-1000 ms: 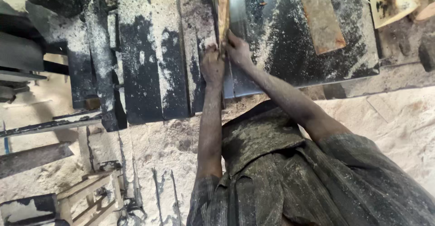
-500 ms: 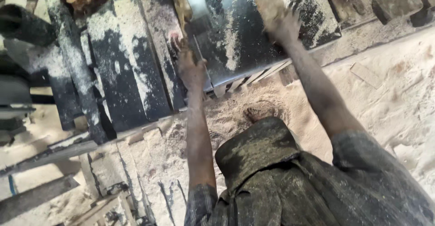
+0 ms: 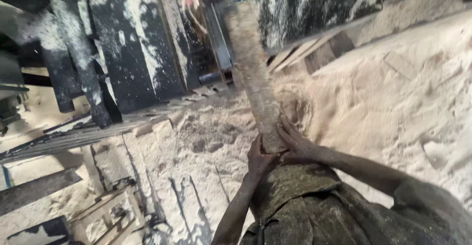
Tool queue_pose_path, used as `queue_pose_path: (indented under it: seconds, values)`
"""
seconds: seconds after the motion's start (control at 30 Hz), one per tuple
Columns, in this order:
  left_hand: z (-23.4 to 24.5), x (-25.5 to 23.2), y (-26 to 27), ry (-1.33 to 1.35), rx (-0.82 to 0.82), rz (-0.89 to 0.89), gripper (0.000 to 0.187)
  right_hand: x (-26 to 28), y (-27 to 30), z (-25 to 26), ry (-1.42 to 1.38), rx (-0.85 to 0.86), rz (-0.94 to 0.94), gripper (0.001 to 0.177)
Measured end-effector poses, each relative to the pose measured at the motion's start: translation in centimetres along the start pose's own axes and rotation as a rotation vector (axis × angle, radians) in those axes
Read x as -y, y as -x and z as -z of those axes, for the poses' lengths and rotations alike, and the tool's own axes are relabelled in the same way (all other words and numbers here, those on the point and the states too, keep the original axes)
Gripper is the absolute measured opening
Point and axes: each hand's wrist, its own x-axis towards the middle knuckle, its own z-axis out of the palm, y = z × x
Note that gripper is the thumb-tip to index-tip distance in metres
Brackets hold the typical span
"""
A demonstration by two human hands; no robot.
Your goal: The person processes lengths of wood by feeding them through a saw and moving the resulting planks and scrap pieces to the side.
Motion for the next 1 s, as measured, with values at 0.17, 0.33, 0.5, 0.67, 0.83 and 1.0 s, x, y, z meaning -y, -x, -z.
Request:
queue_pose_path:
  seconds: [0.17,0.33,0.5,0.67,0.83,1.0]
  values:
    - [1.9,1.9,2.6,0.029,-0.177,-0.099,0.09,0.6,-2.5,-1.0,0.041,-0.246,0.43,0.115]
    - [4.9,1.4,-3.0,-0.412,-0.329,-0.384,0.075,0.2,-9.2,2.0,0.118,-0.296,0.379,0.113]
    - [7.6,-1.2,-8.7,-0.152,-0.327,-0.161,0.067,-0.1,-15.0,6.5,0.193,-0.208,0.194,0.11]
    - [10.0,-4.7,-13.8,-0.607,-0.495,-0.448,0.052,-0.2,-19.9,9.6,0.385,-0.097,0.155,0.121]
    - [12.6,-7.1,-21.2,-0.872,-0.417,-0.347,0.037,-1.9,-26.7,14.2,0.298,-0.224,0.196,0.122]
    - [13.8,-8.2,-30.9,-0.854,-0.374,-0.228,0.035,-4.3,-33.5,17.4,0.225,-0.274,0.151,0.111]
